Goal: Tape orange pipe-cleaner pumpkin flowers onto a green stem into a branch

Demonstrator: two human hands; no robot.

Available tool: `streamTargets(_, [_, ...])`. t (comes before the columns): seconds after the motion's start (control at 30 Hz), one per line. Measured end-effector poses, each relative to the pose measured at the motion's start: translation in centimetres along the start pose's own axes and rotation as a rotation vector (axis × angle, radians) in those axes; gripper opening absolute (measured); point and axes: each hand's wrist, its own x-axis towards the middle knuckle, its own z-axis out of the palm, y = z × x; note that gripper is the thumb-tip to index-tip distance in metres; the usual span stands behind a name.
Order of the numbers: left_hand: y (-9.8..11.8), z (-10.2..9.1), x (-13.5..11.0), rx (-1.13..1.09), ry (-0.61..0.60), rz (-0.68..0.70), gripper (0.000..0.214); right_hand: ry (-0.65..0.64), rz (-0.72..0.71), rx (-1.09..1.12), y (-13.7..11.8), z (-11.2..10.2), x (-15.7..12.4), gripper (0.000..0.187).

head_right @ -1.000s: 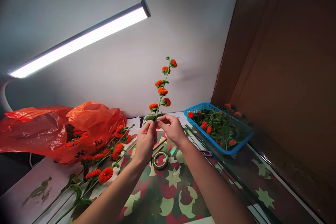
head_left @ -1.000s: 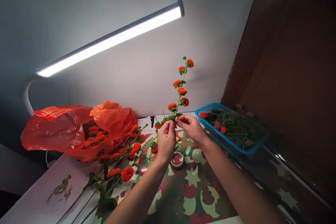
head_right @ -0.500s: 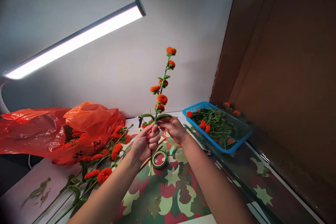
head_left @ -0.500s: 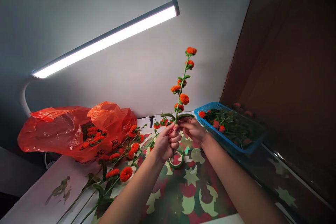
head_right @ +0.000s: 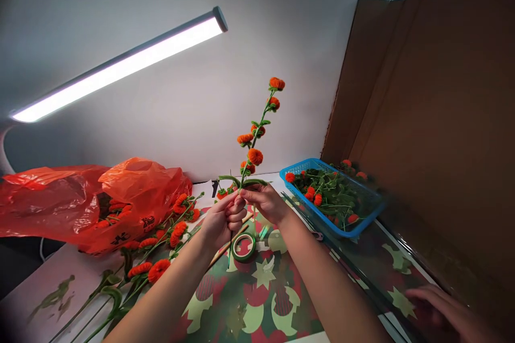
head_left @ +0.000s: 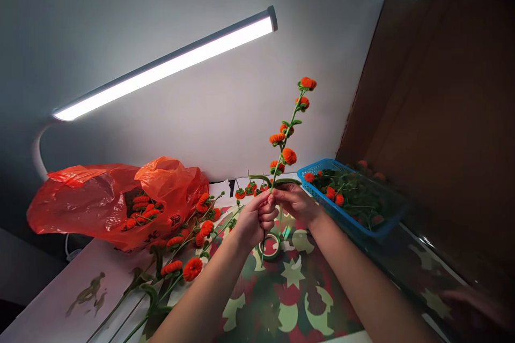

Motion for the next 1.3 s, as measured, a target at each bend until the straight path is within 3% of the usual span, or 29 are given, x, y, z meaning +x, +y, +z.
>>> streamTargets(0.17, [0.2,-0.2,0.0,0.030,-0.013,-0.016,0.029,0.066,0.073,0.131,0.0,0.5,0.0,0.024])
streamTargets(0.3, [-0.1,0.2,0.2,0.286,0.138,0.096,0.035,0.160,0.083,0.176,0.3,0.2,0.3,0.026])
streamTargets(0.37, [-0.6,0.6,0.2,0.453,0.289,0.251,0.036,0.213,0.073,0.155,0.3,0.2,0.5,0.026])
streamTargets(0.5, [-1.5,0.7,0.1,0.887,0.538,0.726,0.026,0.300,-0.005,0.043,0.0,0.7,0.5,0.027])
streamTargets(0.63, [-1.5,0.1,0.0,1.286,0.591,1.006,0.015,0.324,-0.047,-0.035,-0.5,1.8,0.2,0.027])
streamTargets(0.77, [-1.0,-0.2,-0.2,1.453,0.557,1.109,0.014,0.333,-0.103,-0.059,-0.5,2.4,0.1,0.022])
streamTargets(0.9, [-0.6,0.5,-0.4,1.202,0.518,0.931,0.018,0.329,-0.125,-0.038,0.1,2.2,0.3,0.019])
streamTargets(1.03, [0.2,0.9,-0.2,0.592,0.369,0.526,0.023,0.264,-0.143,-0.052,0.3,1.1,0.7,0.017])
streamTargets(1.13, [0.7,0.6,0.0,0.277,0.237,0.284,0.025,0.244,-0.137,-0.057,0.4,0.2,0.8,0.014])
streamTargets(1.3, [0.9,-0.2,0.0,-0.030,0.113,0.068,0.016,0.275,0.087,0.056,0.4,0.0,0.4,0.018])
